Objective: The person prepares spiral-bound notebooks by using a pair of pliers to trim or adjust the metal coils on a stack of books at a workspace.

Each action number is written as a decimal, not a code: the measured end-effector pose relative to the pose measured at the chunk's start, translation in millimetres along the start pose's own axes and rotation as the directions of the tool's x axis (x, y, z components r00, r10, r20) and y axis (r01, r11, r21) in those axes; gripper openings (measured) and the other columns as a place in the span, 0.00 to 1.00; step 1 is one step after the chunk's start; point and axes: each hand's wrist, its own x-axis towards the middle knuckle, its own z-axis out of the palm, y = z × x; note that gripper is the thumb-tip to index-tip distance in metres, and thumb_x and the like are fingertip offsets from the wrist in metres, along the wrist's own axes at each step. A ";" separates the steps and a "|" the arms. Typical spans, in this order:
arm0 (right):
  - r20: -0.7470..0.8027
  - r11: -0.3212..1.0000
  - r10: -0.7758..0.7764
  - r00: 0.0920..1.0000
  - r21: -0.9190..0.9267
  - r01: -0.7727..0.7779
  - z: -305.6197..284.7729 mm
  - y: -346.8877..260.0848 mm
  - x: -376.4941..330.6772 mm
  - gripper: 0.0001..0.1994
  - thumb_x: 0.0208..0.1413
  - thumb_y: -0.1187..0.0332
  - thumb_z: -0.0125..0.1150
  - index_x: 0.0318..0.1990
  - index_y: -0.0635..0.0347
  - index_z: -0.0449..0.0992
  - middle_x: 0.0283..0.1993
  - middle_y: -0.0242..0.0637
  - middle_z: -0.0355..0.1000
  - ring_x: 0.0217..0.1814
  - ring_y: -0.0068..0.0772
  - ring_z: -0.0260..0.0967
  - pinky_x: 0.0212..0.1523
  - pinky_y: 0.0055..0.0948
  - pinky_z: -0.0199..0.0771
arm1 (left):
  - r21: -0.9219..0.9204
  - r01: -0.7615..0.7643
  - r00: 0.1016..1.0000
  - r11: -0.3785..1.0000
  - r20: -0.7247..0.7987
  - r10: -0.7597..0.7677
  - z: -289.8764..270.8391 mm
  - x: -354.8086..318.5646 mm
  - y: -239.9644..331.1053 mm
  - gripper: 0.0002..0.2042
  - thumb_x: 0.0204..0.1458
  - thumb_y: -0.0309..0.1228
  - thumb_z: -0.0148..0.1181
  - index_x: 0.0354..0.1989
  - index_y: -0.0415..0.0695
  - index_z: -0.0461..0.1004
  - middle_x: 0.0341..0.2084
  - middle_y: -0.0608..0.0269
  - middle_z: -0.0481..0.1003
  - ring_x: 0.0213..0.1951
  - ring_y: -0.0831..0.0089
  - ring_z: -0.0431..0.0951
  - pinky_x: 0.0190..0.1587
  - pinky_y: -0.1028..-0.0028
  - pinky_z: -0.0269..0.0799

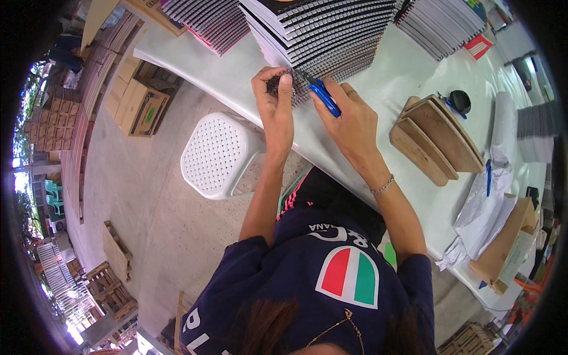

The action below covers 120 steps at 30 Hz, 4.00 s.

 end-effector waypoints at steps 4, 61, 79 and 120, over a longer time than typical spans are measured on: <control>0.025 0.998 0.058 0.998 -0.029 -0.057 -3.0 0.0 -6.1 0.18 0.58 0.60 0.67 0.53 0.55 0.77 0.38 0.39 0.74 0.35 0.44 0.74 0.34 0.40 0.71 | -0.196 0.139 0.986 0.971 -0.062 -0.154 -1.8 -0.3 2.3 0.13 0.68 0.35 0.54 0.54 0.42 0.66 0.41 0.67 0.70 0.44 0.79 0.68 0.53 0.75 0.64; 0.063 0.996 0.085 0.994 0.019 -0.087 16.0 4.5 -16.5 0.20 0.57 0.60 0.68 0.55 0.55 0.77 0.35 0.42 0.73 0.31 0.46 0.71 0.31 0.40 0.70 | -0.019 0.153 0.988 0.988 0.037 -0.152 -10.5 -15.3 -15.6 0.12 0.68 0.33 0.53 0.56 0.42 0.66 0.42 0.66 0.70 0.43 0.81 0.67 0.48 0.79 0.64; -0.001 0.993 0.011 1.000 -0.118 -0.011 19.1 3.1 -22.4 0.20 0.57 0.56 0.65 0.55 0.53 0.77 0.44 0.42 0.71 0.46 0.43 0.67 0.46 0.43 0.60 | -0.138 0.255 0.966 0.957 0.062 -0.249 -14.3 -21.2 -24.0 0.14 0.64 0.30 0.59 0.55 0.41 0.67 0.52 0.64 0.64 0.50 0.77 0.68 0.56 0.75 0.66; 0.061 0.989 0.116 0.991 -0.103 -0.110 15.2 9.4 -34.8 0.19 0.57 0.57 0.67 0.54 0.51 0.77 0.40 0.39 0.73 0.40 0.43 0.73 0.40 0.40 0.69 | -0.177 0.298 0.952 0.938 -0.010 -0.305 -12.2 -26.1 -25.0 0.13 0.67 0.32 0.56 0.55 0.41 0.67 0.46 0.65 0.67 0.46 0.78 0.68 0.55 0.76 0.64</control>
